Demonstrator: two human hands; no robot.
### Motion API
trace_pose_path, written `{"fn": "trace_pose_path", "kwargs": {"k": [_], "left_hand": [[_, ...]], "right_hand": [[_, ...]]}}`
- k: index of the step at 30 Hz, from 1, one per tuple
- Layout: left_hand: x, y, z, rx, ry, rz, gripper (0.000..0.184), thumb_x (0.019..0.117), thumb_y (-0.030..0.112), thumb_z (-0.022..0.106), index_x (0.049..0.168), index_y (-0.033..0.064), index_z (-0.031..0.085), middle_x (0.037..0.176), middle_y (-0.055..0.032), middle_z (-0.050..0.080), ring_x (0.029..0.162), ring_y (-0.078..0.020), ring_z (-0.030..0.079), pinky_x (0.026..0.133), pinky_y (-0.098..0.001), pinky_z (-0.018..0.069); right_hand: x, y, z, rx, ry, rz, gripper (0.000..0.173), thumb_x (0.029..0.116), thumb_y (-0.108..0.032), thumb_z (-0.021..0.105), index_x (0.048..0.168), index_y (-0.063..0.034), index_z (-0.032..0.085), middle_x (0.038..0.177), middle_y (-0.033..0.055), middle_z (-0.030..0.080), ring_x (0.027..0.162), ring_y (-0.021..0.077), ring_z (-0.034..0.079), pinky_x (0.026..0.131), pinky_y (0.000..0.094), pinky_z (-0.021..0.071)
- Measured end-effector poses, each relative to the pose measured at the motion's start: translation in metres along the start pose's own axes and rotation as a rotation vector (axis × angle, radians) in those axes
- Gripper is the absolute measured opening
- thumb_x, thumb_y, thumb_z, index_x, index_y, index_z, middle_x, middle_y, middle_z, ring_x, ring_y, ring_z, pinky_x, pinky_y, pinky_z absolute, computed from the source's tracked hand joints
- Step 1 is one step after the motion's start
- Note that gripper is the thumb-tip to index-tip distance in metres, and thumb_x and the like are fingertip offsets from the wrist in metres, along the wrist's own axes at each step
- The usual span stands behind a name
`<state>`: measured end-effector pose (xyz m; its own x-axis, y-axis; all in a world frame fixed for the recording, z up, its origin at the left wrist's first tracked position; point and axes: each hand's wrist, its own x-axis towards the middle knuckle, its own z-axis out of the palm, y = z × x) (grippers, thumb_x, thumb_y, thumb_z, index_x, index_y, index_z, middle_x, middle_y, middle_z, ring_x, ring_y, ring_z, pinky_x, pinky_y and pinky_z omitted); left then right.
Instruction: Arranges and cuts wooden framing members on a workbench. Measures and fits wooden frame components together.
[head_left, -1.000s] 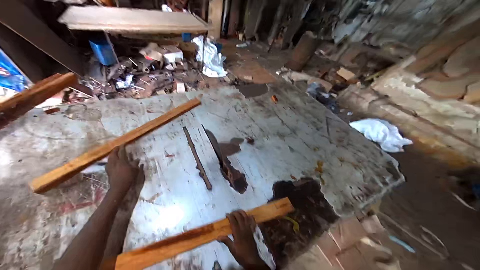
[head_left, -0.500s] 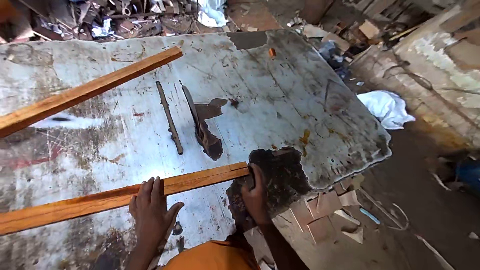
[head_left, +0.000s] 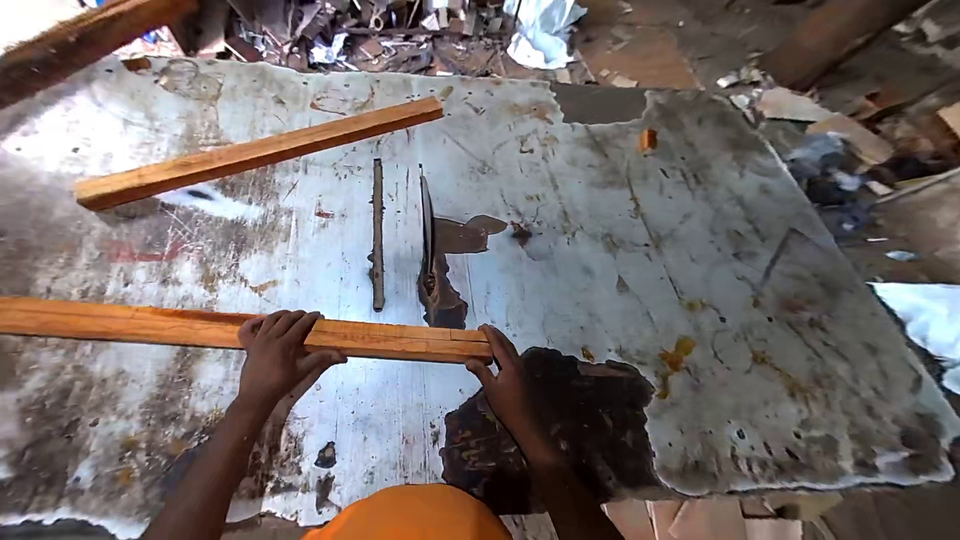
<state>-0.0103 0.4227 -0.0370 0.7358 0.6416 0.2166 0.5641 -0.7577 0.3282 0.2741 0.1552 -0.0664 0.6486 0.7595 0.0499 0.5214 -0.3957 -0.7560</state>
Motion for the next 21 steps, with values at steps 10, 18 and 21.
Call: {"fn": "trace_pose_path", "kwargs": {"k": [10,18,21], "left_hand": [[0.065,-0.043,0.002,0.08,-0.112,-0.026,0.074,0.0824,0.069,0.07,0.133,0.0145,0.068,0.128,-0.0118,0.068,0.124,-0.0352,0.059,0.104,-0.0684,0.0333],[0.086,-0.061,0.01,0.138,-0.145,-0.06,0.08,0.0817,0.082,0.055,0.131,0.0208,0.066,0.128,-0.0063,0.067,0.126,-0.0305,0.057,0.106,-0.0667,0.0316],[0.091,-0.06,0.01,0.157,-0.164,-0.095,0.082,0.0813,0.085,0.053,0.131,0.0209,0.065,0.129,-0.0058,0.066,0.127,-0.0301,0.056,0.105,-0.0666,0.032]], "right_hand": [[0.079,-0.006,0.022,0.004,-0.008,-0.058,0.059,0.1031,-0.031,0.063,0.156,-0.0136,0.044,0.158,0.0105,0.047,0.144,0.0252,0.048,0.115,0.0506,0.044],[0.102,-0.005,0.023,0.012,-0.054,-0.1,0.06,0.1039,-0.035,0.061,0.158,-0.017,0.042,0.161,0.0078,0.042,0.144,0.0255,0.047,0.113,0.0521,0.0465],[0.107,-0.003,0.023,0.011,-0.062,-0.137,0.061,0.1047,-0.035,0.06,0.16,-0.0195,0.039,0.163,0.0058,0.04,0.142,0.0253,0.05,0.11,0.0517,0.0485]]}}
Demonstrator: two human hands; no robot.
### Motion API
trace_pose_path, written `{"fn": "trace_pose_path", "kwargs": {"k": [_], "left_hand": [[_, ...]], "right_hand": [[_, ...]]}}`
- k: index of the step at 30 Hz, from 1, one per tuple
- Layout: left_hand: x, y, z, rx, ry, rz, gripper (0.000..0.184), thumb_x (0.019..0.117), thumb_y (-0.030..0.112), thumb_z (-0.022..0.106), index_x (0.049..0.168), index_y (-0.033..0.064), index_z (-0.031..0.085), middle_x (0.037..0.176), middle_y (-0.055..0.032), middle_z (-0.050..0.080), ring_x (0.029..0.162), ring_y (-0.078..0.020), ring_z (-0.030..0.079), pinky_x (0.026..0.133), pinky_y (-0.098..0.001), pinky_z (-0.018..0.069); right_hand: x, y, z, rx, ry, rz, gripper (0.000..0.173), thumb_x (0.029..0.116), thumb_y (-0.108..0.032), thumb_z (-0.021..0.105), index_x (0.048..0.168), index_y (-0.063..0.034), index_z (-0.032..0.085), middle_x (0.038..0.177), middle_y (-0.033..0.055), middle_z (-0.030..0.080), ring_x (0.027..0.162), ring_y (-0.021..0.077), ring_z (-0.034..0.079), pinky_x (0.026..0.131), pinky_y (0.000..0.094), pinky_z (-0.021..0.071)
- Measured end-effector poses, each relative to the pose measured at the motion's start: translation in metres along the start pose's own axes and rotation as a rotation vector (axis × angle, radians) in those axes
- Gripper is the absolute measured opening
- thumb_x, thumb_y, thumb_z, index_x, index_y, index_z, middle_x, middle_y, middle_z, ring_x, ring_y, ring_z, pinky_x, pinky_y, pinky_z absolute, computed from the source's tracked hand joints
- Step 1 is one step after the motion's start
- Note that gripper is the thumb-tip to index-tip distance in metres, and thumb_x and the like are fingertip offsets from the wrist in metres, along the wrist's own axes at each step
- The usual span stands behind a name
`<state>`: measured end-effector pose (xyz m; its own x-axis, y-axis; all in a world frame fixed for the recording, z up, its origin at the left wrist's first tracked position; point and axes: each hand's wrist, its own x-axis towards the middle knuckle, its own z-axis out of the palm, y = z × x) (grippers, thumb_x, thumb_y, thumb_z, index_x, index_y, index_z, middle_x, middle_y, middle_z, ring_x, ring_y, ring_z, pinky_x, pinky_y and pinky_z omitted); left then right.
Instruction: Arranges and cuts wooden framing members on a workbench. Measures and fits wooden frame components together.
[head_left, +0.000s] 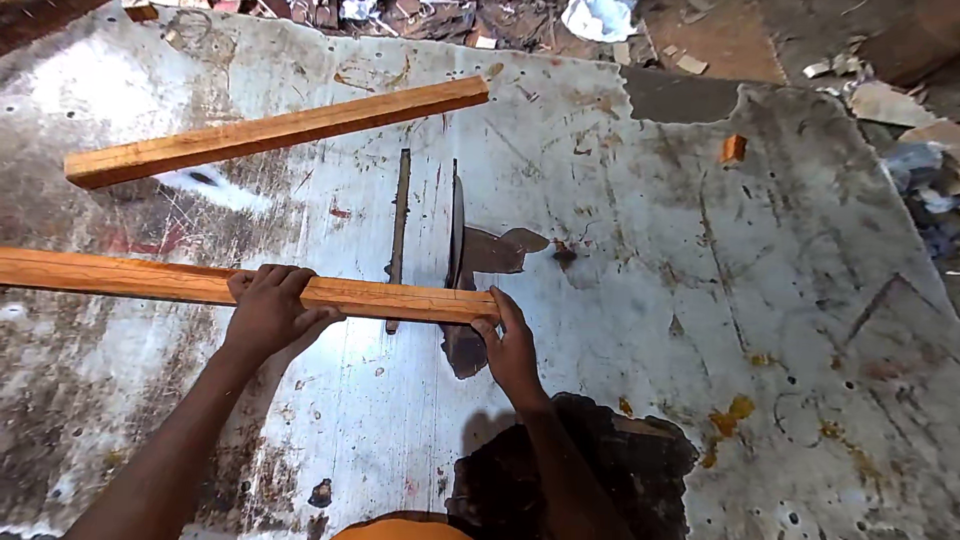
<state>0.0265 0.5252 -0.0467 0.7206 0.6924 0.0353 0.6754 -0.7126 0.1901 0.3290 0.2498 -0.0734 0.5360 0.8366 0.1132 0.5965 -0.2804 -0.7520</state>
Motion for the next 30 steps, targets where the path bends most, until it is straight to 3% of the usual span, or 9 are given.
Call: {"fn": "trace_pose_path", "kwargs": {"k": [4,8,13,16,30], "left_hand": [[0.005,0.002,-0.003,0.013,0.005,-0.006,0.085,0.0811,0.088,0.047,0.13,0.0206,0.065,0.127,-0.006,0.066,0.125,-0.0302,0.057,0.101,-0.0647,0.0345],[0.006,0.002,0.0,0.015,-0.011,-0.01,0.083,0.0818,0.087,0.047,0.132,0.0225,0.065,0.13,-0.0048,0.065,0.127,-0.0295,0.056,0.103,-0.0652,0.0335],[0.008,0.003,-0.001,0.012,-0.01,-0.001,0.088,0.0818,0.09,0.042,0.132,0.0214,0.064,0.129,-0.0058,0.065,0.126,-0.0298,0.056,0.102,-0.0648,0.0337],[0.009,0.003,-0.002,0.004,-0.011,0.002,0.087,0.0818,0.088,0.045,0.132,0.0202,0.065,0.129,-0.0076,0.066,0.126,-0.032,0.057,0.103,-0.0682,0.0336],[0.011,0.001,0.001,0.012,0.0,-0.003,0.089,0.0816,0.091,0.04,0.132,0.022,0.065,0.129,-0.0055,0.066,0.126,-0.0296,0.057,0.102,-0.065,0.0343]], "right_hand": [[0.016,0.004,0.002,0.023,0.0,0.044,0.06,0.1044,-0.038,0.059,0.158,-0.0172,0.042,0.161,0.0078,0.042,0.144,0.0241,0.047,0.115,0.0499,0.0439],[0.012,0.006,0.001,0.005,0.003,0.012,0.059,0.1053,-0.038,0.057,0.158,-0.0179,0.041,0.162,0.0059,0.042,0.142,0.024,0.049,0.112,0.0501,0.0472],[0.021,0.008,0.002,0.054,0.01,0.057,0.06,0.1037,-0.038,0.06,0.157,-0.0166,0.044,0.161,0.0082,0.043,0.145,0.0233,0.046,0.116,0.0489,0.0431],[0.027,0.011,0.003,0.05,0.021,0.065,0.057,0.1025,-0.034,0.062,0.154,-0.0143,0.047,0.157,0.011,0.047,0.144,0.025,0.047,0.116,0.0502,0.0431],[0.029,0.011,0.006,0.028,0.026,0.067,0.057,0.1029,-0.034,0.062,0.155,-0.0144,0.046,0.158,0.0098,0.046,0.147,0.0233,0.044,0.118,0.0475,0.0414]]}}
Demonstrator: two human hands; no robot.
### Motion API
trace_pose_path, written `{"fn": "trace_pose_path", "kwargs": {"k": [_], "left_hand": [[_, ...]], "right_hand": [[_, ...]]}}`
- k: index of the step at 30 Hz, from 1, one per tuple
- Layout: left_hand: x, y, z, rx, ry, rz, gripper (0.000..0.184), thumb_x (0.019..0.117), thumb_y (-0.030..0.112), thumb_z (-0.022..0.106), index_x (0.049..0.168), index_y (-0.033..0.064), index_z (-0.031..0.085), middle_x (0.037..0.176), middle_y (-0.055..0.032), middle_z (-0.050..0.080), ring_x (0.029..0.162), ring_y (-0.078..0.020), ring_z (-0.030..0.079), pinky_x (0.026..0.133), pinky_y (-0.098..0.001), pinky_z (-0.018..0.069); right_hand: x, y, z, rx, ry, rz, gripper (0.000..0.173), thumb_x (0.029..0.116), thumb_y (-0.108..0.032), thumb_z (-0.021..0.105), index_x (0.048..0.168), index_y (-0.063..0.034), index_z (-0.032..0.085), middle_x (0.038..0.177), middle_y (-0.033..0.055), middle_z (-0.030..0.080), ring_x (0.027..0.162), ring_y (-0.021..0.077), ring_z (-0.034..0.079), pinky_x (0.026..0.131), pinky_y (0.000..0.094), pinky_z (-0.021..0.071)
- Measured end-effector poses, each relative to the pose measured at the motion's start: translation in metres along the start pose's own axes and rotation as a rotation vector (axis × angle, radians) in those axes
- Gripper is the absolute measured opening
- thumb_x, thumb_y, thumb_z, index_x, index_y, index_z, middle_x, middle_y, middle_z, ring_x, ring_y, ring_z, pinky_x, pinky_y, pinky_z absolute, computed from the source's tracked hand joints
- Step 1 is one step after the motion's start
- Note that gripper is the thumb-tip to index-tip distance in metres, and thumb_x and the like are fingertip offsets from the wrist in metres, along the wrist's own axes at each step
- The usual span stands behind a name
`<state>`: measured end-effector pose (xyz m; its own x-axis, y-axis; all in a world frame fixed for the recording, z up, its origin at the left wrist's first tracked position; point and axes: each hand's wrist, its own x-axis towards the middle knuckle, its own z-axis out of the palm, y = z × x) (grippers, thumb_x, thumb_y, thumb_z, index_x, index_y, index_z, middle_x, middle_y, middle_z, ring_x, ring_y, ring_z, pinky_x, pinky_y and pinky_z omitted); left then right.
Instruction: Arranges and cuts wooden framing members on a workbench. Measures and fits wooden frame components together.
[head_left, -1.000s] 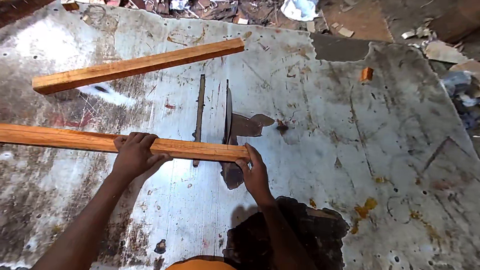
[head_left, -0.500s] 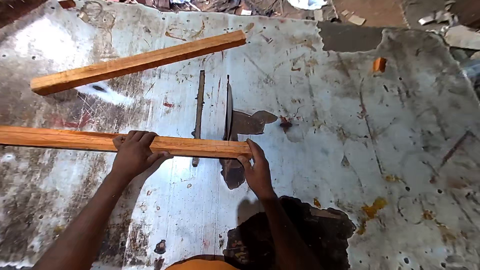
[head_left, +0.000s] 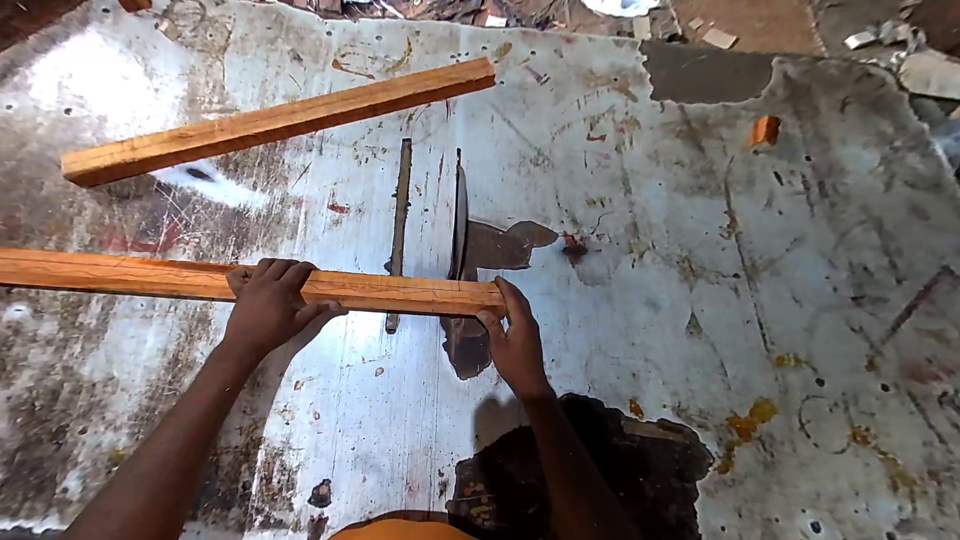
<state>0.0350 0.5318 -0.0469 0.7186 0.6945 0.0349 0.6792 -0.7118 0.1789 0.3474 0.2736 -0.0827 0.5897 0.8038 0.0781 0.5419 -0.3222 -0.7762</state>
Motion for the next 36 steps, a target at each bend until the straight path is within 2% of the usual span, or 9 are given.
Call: {"fn": "trace_pose_path", "kwargs": {"k": [16,36], "left_hand": [[0.0022,0.0026,-0.0022,-0.006,-0.006,0.006,0.089,0.0827,0.089,0.041,0.133,0.019,0.065,0.13,-0.0092,0.066,0.126,-0.0343,0.057,0.102,-0.0676,0.034],[0.0059,-0.0007,0.0,0.007,0.015,0.02,0.087,0.0835,0.089,0.039,0.131,0.0215,0.066,0.127,-0.006,0.067,0.123,-0.0304,0.058,0.1,-0.0644,0.035]], "right_hand": [[0.0033,-0.0014,-0.0017,0.005,-0.004,-0.005,0.056,0.1032,-0.032,0.062,0.155,-0.0154,0.047,0.158,0.0105,0.046,0.144,0.0243,0.047,0.116,0.0488,0.0439],[0.0085,-0.0027,-0.0017,-0.01,-0.008,-0.007,0.056,0.1036,-0.033,0.061,0.154,-0.0129,0.047,0.157,0.0116,0.047,0.145,0.0242,0.046,0.118,0.0475,0.0423]]}}
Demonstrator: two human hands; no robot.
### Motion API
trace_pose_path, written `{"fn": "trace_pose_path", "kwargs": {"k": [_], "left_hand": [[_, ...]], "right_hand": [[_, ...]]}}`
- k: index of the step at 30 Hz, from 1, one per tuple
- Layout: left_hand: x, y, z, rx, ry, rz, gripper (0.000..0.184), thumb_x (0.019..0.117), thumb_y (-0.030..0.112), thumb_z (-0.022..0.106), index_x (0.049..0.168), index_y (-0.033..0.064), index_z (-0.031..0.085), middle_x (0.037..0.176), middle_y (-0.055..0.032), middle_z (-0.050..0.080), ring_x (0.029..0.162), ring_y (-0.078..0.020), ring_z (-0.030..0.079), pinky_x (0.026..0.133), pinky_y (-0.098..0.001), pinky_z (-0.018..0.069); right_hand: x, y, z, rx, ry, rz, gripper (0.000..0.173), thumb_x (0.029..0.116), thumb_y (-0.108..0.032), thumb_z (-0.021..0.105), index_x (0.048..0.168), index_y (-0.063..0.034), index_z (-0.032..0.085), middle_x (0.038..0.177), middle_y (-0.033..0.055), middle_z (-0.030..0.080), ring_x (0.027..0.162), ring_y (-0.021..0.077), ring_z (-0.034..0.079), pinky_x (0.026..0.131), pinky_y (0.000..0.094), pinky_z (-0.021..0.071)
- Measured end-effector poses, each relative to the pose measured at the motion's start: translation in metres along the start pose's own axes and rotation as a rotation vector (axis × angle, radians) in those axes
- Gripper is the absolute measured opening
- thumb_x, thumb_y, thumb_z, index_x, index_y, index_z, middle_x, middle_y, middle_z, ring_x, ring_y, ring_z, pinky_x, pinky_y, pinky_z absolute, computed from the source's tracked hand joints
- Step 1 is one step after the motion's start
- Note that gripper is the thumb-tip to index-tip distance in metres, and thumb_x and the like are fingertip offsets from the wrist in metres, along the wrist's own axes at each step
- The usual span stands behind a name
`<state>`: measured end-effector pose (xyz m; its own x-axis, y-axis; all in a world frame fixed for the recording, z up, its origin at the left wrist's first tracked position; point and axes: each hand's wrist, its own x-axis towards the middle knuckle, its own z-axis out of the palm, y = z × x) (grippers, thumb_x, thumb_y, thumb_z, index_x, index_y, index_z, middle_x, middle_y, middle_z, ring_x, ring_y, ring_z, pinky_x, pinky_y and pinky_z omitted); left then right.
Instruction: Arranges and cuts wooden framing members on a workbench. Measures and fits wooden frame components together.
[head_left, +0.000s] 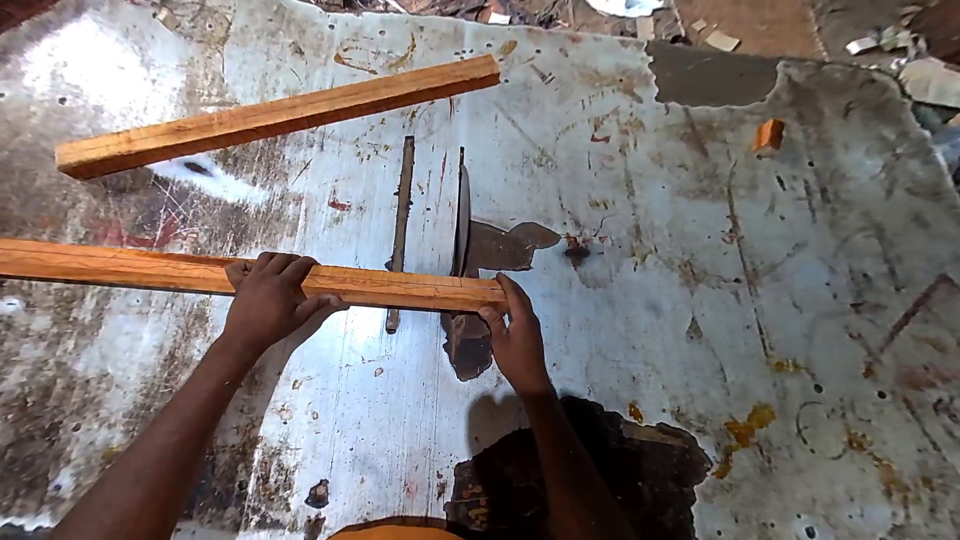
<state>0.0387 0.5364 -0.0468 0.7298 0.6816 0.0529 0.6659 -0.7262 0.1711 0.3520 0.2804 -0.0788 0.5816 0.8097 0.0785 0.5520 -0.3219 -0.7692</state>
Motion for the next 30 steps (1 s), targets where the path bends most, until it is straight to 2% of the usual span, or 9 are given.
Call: {"fn": "trace_pose_path", "kwargs": {"k": [6,11,17,30], "left_hand": [[0.002,-0.001,0.001,0.0,-0.004,-0.009,0.088,0.0823,0.09,0.039,0.131,0.0226,0.066,0.127,-0.0059,0.067,0.123,-0.0302,0.058,0.1,-0.0642,0.0343],[0.003,0.001,-0.003,-0.014,-0.028,-0.007,0.081,0.085,0.084,0.048,0.132,0.0198,0.066,0.129,-0.0081,0.066,0.124,-0.0324,0.058,0.101,-0.0669,0.0341],[0.005,0.0,-0.002,-0.006,-0.011,-0.012,0.089,0.0825,0.09,0.04,0.131,0.0212,0.067,0.127,-0.0069,0.067,0.123,-0.0312,0.059,0.1,-0.0661,0.0345],[0.011,-0.002,-0.004,-0.019,-0.039,-0.004,0.085,0.0833,0.089,0.042,0.131,0.0239,0.067,0.126,-0.0054,0.067,0.123,-0.0298,0.058,0.098,-0.0647,0.0356]], "right_hand": [[0.002,0.0,0.0,-0.007,-0.004,-0.002,0.056,0.1037,-0.032,0.061,0.154,-0.0123,0.046,0.157,0.0119,0.047,0.145,0.0245,0.046,0.118,0.0474,0.0419],[0.004,0.002,0.001,0.021,0.0,-0.008,0.056,0.1037,-0.032,0.061,0.154,-0.0118,0.047,0.157,0.0135,0.047,0.145,0.0258,0.046,0.118,0.0484,0.0421],[0.006,0.001,-0.001,0.007,-0.011,-0.004,0.057,0.104,-0.033,0.06,0.155,-0.0124,0.045,0.158,0.0135,0.046,0.145,0.0259,0.046,0.118,0.0483,0.042],[0.011,0.002,-0.001,0.016,-0.017,0.003,0.057,0.1042,-0.034,0.06,0.155,-0.0134,0.046,0.158,0.013,0.046,0.144,0.0249,0.047,0.117,0.0475,0.0425]]}}
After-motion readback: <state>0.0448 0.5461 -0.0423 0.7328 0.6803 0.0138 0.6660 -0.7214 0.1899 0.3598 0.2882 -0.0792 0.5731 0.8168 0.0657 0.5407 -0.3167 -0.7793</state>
